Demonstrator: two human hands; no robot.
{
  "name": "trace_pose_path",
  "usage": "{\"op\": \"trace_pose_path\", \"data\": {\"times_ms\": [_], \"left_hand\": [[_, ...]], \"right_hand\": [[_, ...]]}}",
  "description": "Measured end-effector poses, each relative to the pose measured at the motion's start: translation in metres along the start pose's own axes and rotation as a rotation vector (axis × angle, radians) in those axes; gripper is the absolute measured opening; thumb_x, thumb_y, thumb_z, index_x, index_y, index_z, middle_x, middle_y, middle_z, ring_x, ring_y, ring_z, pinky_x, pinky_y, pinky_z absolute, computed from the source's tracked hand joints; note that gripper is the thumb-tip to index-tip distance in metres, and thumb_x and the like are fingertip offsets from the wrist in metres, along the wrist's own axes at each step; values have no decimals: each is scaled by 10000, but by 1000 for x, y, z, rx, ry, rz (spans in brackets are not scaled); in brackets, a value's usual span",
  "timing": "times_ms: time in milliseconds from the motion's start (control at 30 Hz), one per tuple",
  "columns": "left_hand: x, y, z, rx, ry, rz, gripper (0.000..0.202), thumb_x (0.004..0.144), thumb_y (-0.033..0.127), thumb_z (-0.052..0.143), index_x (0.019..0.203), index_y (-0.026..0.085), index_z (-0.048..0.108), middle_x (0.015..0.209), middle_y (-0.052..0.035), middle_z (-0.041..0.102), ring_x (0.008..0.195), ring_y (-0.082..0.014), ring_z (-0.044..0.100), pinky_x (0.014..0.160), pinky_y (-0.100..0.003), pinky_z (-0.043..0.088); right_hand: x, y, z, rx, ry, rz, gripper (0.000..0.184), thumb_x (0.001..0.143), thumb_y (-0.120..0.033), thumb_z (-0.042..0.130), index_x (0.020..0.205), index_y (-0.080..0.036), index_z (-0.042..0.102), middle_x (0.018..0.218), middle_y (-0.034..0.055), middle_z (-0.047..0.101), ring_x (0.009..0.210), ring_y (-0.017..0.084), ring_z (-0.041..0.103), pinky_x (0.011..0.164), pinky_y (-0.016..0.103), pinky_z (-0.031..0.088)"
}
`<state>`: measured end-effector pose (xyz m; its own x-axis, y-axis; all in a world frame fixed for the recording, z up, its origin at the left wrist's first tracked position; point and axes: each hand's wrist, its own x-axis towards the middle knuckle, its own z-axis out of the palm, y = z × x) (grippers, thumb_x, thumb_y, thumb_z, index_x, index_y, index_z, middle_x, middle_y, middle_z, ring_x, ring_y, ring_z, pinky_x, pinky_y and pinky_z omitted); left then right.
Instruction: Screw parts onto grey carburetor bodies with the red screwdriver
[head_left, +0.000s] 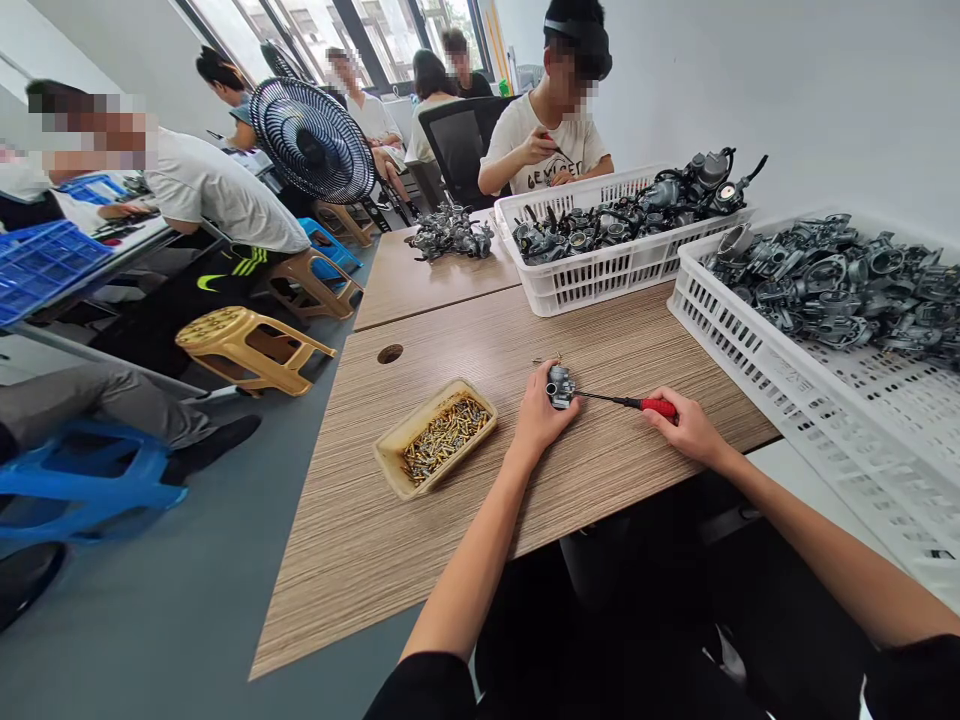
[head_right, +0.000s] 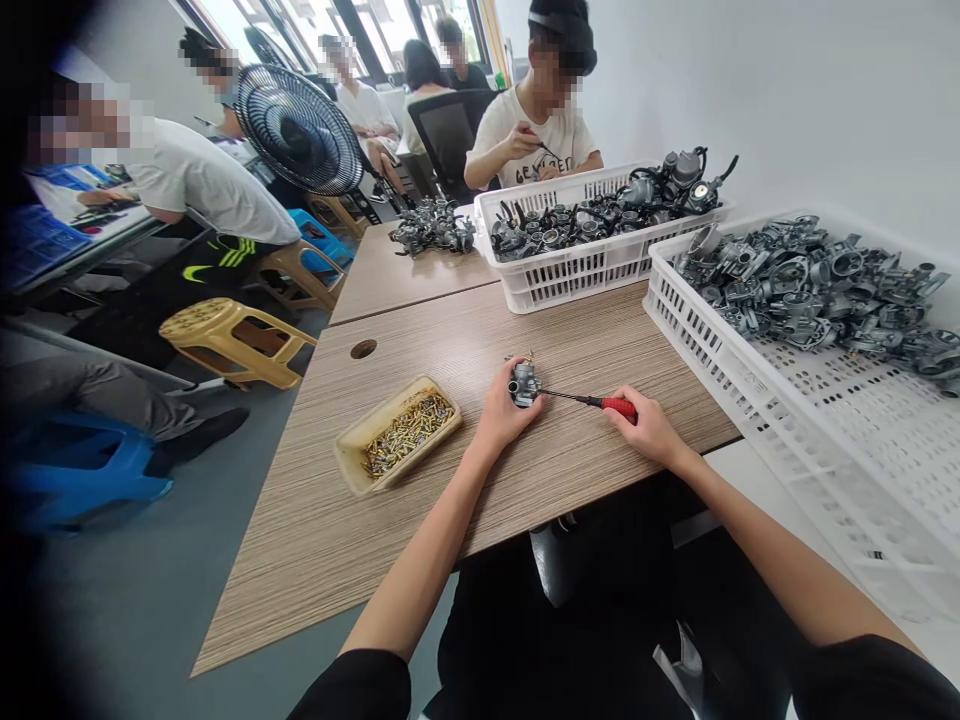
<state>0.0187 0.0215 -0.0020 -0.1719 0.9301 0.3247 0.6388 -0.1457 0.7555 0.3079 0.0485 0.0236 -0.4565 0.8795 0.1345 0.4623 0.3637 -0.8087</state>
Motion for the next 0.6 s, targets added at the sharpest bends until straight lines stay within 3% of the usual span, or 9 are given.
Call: {"op": "trace_pose_path", "data": {"times_ms": [600], "left_hand": [[-1, 0, 0, 7, -6, -14, 723, 833, 280, 772, 1489, 256, 470, 1408, -124, 630, 1290, -297, 641, 1130, -456, 529]], "right_hand": [[1, 4, 1, -10, 0, 3, 278, 988, -522, 614, 920, -252, 597, 702, -15, 550, 640, 196, 508, 634, 322, 415]]}}
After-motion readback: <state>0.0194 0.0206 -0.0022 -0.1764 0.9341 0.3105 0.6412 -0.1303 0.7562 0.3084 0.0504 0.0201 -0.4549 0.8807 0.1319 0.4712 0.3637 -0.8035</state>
